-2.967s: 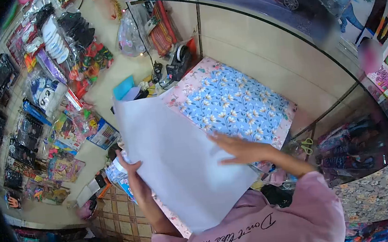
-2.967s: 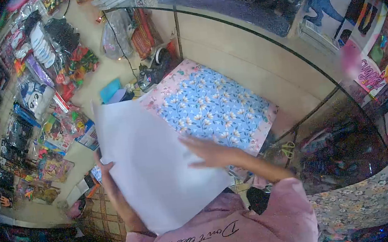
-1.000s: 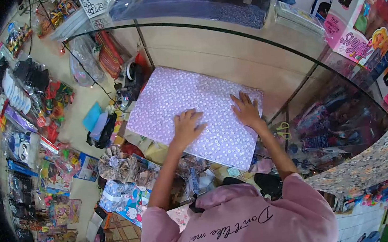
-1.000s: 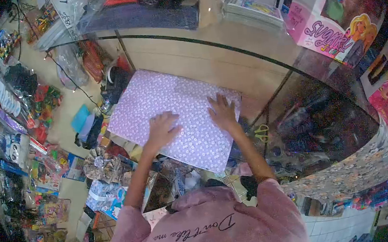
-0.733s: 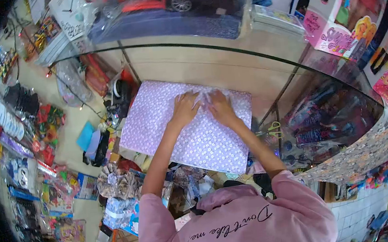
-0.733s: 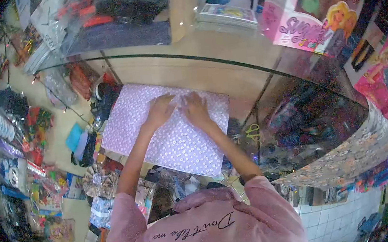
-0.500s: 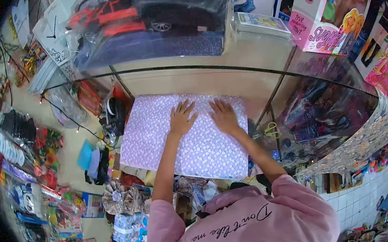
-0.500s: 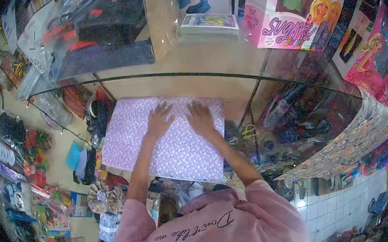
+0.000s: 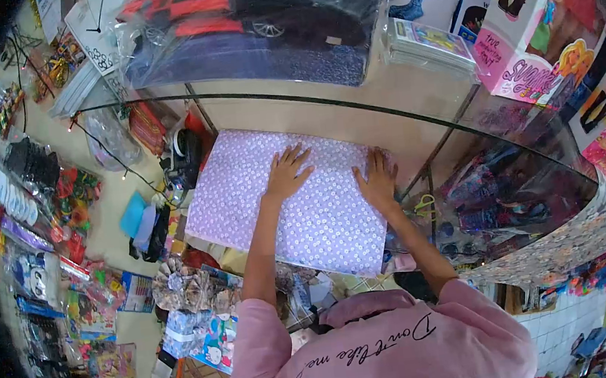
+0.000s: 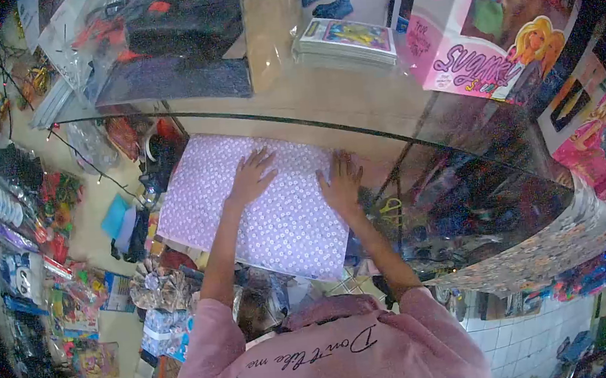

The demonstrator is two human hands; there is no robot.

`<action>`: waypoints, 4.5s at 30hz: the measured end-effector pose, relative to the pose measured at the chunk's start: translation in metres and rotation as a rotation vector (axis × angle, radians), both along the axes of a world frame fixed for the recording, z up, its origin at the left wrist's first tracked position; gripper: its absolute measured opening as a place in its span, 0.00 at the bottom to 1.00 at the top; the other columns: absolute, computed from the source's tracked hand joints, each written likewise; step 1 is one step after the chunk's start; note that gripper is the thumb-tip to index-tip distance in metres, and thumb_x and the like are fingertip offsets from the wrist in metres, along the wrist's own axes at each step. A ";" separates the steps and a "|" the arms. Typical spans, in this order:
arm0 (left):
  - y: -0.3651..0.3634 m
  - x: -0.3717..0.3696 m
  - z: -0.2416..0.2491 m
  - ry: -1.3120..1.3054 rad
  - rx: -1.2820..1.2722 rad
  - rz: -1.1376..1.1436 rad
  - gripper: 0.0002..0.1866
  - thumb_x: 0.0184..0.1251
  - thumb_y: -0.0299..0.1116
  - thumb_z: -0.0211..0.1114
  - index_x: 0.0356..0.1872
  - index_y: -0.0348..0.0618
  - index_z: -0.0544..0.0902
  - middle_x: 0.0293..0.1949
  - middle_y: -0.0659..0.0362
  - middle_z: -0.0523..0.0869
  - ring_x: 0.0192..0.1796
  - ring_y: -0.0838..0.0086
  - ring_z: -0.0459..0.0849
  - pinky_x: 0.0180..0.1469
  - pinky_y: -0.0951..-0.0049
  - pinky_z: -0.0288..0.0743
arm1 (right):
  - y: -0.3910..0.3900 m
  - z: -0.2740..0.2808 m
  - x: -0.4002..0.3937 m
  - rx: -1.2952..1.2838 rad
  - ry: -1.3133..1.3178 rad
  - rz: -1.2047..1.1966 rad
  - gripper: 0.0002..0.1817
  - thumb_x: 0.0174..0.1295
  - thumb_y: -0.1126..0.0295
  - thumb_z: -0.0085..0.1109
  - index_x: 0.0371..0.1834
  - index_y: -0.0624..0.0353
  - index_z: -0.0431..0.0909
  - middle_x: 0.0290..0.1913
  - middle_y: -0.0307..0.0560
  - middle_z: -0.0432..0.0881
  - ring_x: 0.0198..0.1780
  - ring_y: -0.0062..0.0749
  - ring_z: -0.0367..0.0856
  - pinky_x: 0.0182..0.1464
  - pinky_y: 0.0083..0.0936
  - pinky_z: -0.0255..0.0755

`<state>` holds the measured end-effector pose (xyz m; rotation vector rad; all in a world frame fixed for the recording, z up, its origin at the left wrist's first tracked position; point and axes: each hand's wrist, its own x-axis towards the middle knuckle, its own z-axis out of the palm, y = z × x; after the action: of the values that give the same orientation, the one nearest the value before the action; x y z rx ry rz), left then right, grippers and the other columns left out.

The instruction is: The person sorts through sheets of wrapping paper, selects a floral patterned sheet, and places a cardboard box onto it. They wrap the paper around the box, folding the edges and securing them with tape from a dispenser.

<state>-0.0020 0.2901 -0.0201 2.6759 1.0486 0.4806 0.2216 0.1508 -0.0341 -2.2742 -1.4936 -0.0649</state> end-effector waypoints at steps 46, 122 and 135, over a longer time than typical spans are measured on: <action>0.009 -0.182 -0.011 -0.041 0.065 0.070 0.29 0.71 0.53 0.53 0.70 0.56 0.66 0.74 0.55 0.60 0.75 0.53 0.55 0.74 0.45 0.40 | -0.005 0.006 0.000 0.001 0.029 -0.060 0.40 0.64 0.41 0.49 0.74 0.53 0.58 0.76 0.51 0.55 0.77 0.44 0.50 0.75 0.51 0.42; 0.078 -0.093 0.006 -0.002 -0.089 -0.142 0.42 0.58 0.65 0.61 0.69 0.50 0.67 0.72 0.52 0.62 0.75 0.58 0.56 0.74 0.47 0.44 | 0.018 0.013 -0.028 0.122 -0.045 -0.235 0.33 0.63 0.46 0.50 0.68 0.53 0.66 0.71 0.53 0.63 0.72 0.47 0.60 0.69 0.61 0.48; 0.134 -0.142 -0.016 0.015 0.215 0.169 0.42 0.63 0.62 0.55 0.69 0.40 0.65 0.71 0.41 0.61 0.75 0.50 0.55 0.73 0.41 0.42 | 0.017 0.004 -0.025 0.015 -0.085 -0.383 0.47 0.58 0.35 0.50 0.74 0.55 0.56 0.75 0.59 0.53 0.76 0.54 0.51 0.69 0.69 0.40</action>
<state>-0.1444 0.4240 -0.0357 2.7897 1.3033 0.6396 0.1966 0.1676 -0.0302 -2.5414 -1.0707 -0.2845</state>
